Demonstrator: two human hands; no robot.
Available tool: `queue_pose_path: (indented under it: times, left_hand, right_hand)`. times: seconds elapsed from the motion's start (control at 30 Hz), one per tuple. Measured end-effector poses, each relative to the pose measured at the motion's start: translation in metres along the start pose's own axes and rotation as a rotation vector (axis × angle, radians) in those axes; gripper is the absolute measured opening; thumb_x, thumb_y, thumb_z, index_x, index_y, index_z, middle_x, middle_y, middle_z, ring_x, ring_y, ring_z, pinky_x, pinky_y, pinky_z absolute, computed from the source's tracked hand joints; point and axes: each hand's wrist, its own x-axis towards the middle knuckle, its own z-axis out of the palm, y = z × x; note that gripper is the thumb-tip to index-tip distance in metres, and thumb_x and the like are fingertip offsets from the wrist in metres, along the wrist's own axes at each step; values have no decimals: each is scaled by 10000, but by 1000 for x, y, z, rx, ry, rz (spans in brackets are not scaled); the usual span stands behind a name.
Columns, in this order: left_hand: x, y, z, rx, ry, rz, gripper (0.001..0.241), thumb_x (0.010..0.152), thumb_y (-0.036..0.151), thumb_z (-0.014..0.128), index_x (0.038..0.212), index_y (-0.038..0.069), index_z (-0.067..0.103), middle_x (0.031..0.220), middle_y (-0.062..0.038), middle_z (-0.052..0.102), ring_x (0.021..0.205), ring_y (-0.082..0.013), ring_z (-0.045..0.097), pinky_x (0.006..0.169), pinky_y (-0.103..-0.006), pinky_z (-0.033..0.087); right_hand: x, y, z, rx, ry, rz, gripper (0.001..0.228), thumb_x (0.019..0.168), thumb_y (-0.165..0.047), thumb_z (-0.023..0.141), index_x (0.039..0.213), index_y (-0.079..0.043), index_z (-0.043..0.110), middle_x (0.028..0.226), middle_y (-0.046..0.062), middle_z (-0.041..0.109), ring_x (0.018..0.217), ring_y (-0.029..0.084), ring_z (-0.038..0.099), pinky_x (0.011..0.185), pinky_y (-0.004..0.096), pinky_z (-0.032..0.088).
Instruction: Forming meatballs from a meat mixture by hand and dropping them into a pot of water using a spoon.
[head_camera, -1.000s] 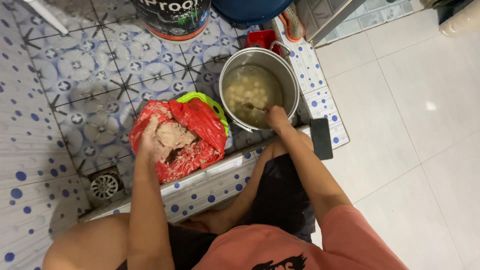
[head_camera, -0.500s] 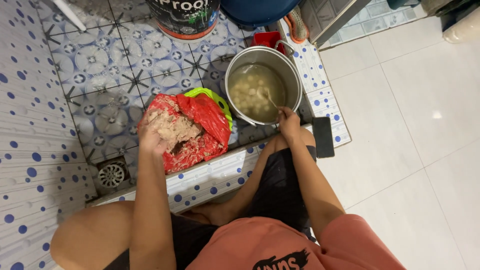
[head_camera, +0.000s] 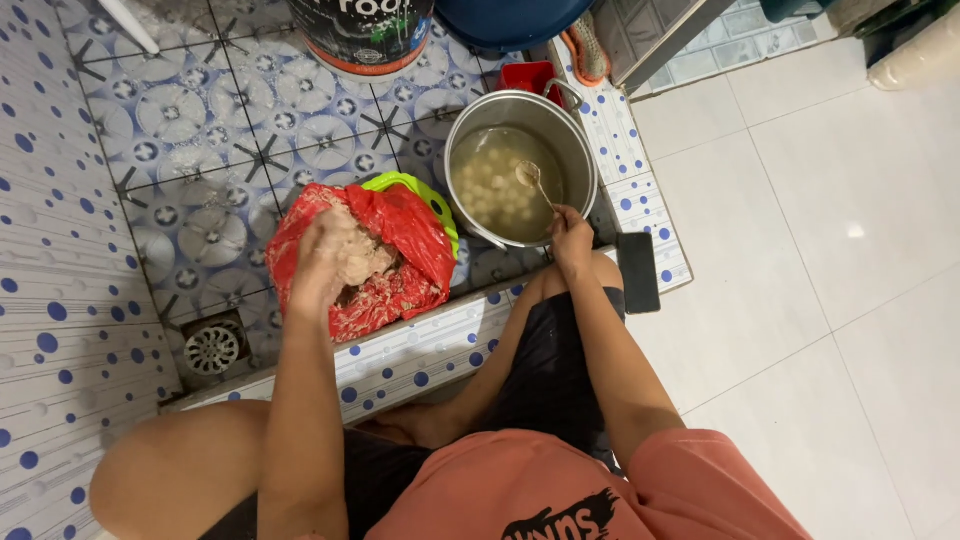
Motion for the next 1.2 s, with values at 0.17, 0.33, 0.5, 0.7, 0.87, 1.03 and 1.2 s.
queue_pose_path:
  times: [0.17,0.33,0.5,0.7,0.87,1.03,1.2]
  left_hand:
    - [2,2,9,6,189,-110,444,975,543,593,902,105,612,769,-86,640,702,-171,691,652,-333,618]
    - [-11,26,28,-49,219,-37,141,887,114,822,855,59,696,647,-50,585,533,-133,642,451,-285,578]
    - [-2,9,24,30,125,29,279,742,17,912,951,28,727,660,-18,681,570,-70,653,504,-189,560]
    - [5,-14,17,169,195,103,322,670,-2,952,757,78,652,618,-24,628,546,-95,601,508,-268,554]
    - [-13,28,45,162,114,267,349,715,16,926,680,92,587,562,-7,514,517,-56,479,491,-220,469]
    - [-5,20,38,4,26,290,163,873,157,683,754,58,635,661,-69,524,562,-118,519,505,-240,437]
    - [-21,53,51,-93,25,153,173,925,91,732,792,33,639,539,-31,465,402,-79,439,344,-196,380]
  right_hand:
    - [2,0,3,5,-4,3,264,1057,-89,513,1241,0,681,778,128,728,466,215,658,425,356,545]
    - [6,7,4,-35,-11,-8,260,1056,-95,515,1227,-17,694,777,132,728,470,232,662,429,371,545]
    - [9,11,5,3,-29,22,267,1068,-104,501,1239,-18,687,782,136,726,469,239,666,409,371,554]
    - [4,-6,3,-17,-11,37,263,1061,-115,509,1222,-23,697,774,143,719,461,264,659,410,380,552]
    - [6,2,2,20,-9,-22,251,1064,-85,512,1212,-1,697,762,156,705,454,261,646,387,373,535]
    - [8,3,3,65,-4,-26,252,1071,-82,507,1218,23,682,751,153,692,442,254,629,370,358,535]
    - [5,-2,4,66,18,-44,234,1054,-48,515,1181,37,692,714,168,678,412,254,605,345,356,513]
